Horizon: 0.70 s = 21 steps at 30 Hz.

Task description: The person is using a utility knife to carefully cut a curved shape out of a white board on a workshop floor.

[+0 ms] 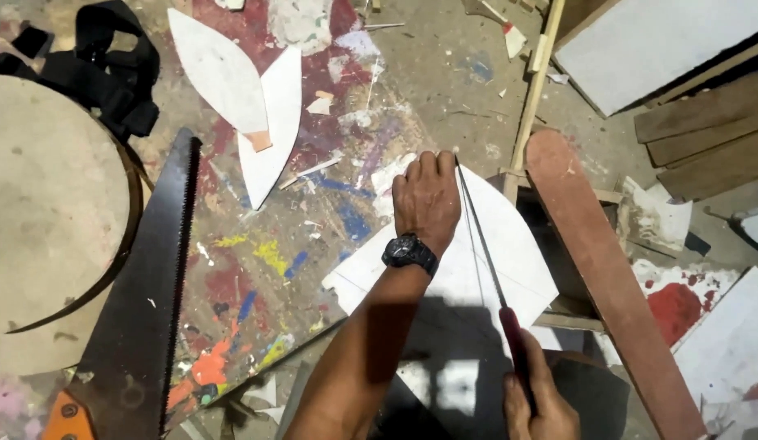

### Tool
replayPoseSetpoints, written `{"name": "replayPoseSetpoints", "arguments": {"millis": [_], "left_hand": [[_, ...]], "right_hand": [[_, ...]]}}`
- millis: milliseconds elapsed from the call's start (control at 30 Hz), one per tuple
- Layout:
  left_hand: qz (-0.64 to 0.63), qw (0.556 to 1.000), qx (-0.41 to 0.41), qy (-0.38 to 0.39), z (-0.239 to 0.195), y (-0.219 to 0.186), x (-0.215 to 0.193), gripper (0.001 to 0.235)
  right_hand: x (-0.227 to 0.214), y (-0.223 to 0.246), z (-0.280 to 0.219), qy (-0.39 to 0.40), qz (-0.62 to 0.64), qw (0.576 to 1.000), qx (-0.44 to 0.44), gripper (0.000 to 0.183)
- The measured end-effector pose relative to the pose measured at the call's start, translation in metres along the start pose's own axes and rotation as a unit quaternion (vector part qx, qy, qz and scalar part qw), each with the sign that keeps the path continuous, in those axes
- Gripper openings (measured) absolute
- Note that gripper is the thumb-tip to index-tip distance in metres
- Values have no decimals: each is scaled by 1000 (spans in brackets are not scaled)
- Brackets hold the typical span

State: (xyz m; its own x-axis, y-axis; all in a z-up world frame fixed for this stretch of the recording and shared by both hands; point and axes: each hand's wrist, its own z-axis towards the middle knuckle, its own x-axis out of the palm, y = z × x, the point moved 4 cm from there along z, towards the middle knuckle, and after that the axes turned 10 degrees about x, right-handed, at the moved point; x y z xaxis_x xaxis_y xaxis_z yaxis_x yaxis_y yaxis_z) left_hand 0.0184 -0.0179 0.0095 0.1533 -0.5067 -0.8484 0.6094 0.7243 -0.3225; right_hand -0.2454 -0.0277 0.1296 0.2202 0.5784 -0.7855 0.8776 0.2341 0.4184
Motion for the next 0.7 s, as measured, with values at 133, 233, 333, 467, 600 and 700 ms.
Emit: {"name": "replayPoseSetpoints", "arguments": {"millis": [133, 233, 333, 467, 600, 700], "left_hand": [[-4, 1000, 1, 5, -3, -2, -2, 7], [24, 999, 8, -38, 0, -6, -5, 12], [-6, 1000, 6, -18, -1, -3, -5, 11], [-4, 1000, -1, 0, 1, 0, 0, 12], [-1, 999, 6, -31, 1, -1, -1, 10], [12, 999, 1, -35, -1, -3, -3, 11]], "right_hand": [[10, 21, 46, 32, -111, 993, 35, 73], [29, 68, 66, 136, 388, 892, 186, 46], [31, 68, 72, 91, 6, 995, -33, 60], [21, 46, 43, 59, 86, 992, -72, 57], [-4, 17, 14, 42, -70, 988, 127, 67], [7, 1, 34, 48, -85, 993, 62, 72]]}}
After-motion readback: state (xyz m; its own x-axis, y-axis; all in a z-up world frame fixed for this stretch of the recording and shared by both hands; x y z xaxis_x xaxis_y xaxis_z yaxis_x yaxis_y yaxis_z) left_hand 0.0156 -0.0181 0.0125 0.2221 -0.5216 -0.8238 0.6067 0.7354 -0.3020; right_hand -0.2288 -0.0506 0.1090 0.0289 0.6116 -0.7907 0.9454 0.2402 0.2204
